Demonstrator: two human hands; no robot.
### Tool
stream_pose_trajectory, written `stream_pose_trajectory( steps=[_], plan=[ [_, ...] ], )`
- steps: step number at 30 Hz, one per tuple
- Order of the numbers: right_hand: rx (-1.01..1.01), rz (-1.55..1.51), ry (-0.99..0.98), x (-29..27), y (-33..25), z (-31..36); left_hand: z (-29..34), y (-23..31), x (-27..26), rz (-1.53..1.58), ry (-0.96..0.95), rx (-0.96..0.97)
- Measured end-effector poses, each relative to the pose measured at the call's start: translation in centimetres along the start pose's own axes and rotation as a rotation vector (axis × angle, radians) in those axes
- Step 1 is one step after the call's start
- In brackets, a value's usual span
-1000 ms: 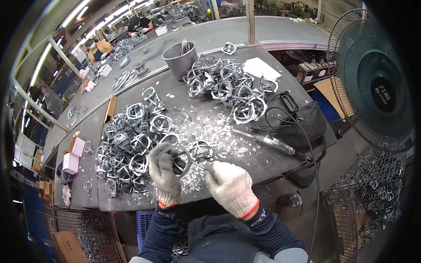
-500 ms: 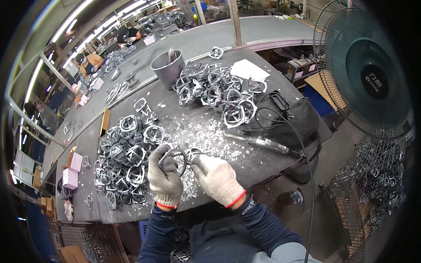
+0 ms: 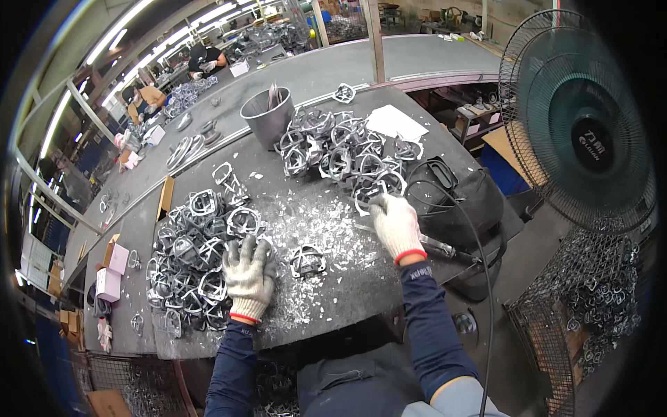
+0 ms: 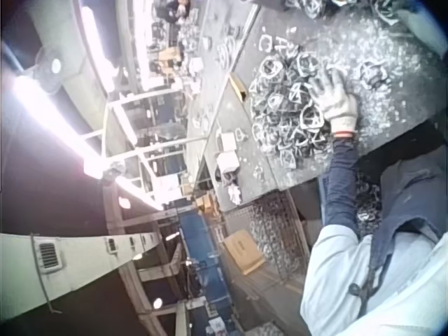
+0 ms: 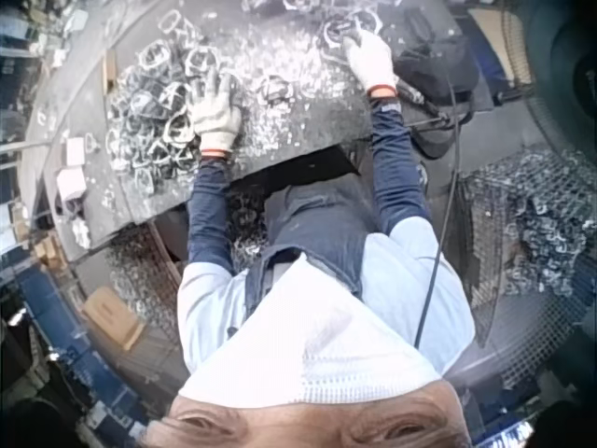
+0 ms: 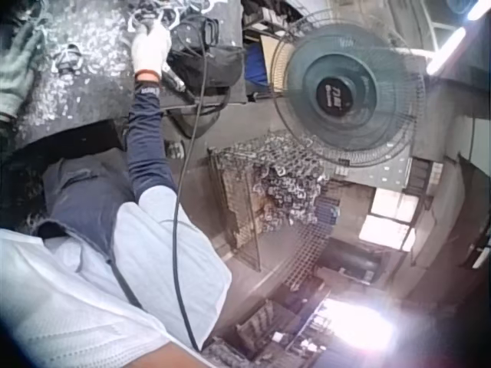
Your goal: The person picks up metal parts one by one, deburrs them with a hand tool, and places them on the table.
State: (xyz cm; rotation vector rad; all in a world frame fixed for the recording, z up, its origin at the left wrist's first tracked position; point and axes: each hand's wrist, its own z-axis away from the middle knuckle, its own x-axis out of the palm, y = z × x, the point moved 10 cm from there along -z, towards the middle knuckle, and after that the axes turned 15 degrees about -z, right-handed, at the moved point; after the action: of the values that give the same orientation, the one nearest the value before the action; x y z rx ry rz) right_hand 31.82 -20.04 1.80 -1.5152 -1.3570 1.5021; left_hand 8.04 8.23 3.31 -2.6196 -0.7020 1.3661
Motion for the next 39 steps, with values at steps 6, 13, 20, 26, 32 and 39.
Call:
stream_pose_trajectory(
  steps=[6, 13, 20, 26, 32, 39],
  plan=[
    [-0.121, 0.204, 0.178, -0.8, 0.0, -0.3, -1.3, -0.2, -3.0, 0.113, 0.156, -0.104],
    [-0.455, -0.088, 0.037, -0.4, -8.0, 7.0, -3.8, 2.3, -3.9, 1.018, -0.084, -0.283],
    [-0.592, -0.275, -0.382, 4.4, -14.1, 10.3, -3.0, 7.1, -2.5, 1.723, -0.659, -0.230],
    [-0.412, -0.395, -0.135, 3.1, -12.1, 12.5, -0.5, 5.9, -4.0, 1.850, -0.465, -0.645],
    [-0.530, -0.177, -0.064, 1.7, -14.0, 13.5, 1.0, 4.8, -4.0, 1.763, -0.356, -0.772],
    [-0.506, -0.026, -0.162, 2.1, -15.0, 13.9, 1.2, 4.8, -4.4, 1.633, -0.330, -0.706]
  ],
)
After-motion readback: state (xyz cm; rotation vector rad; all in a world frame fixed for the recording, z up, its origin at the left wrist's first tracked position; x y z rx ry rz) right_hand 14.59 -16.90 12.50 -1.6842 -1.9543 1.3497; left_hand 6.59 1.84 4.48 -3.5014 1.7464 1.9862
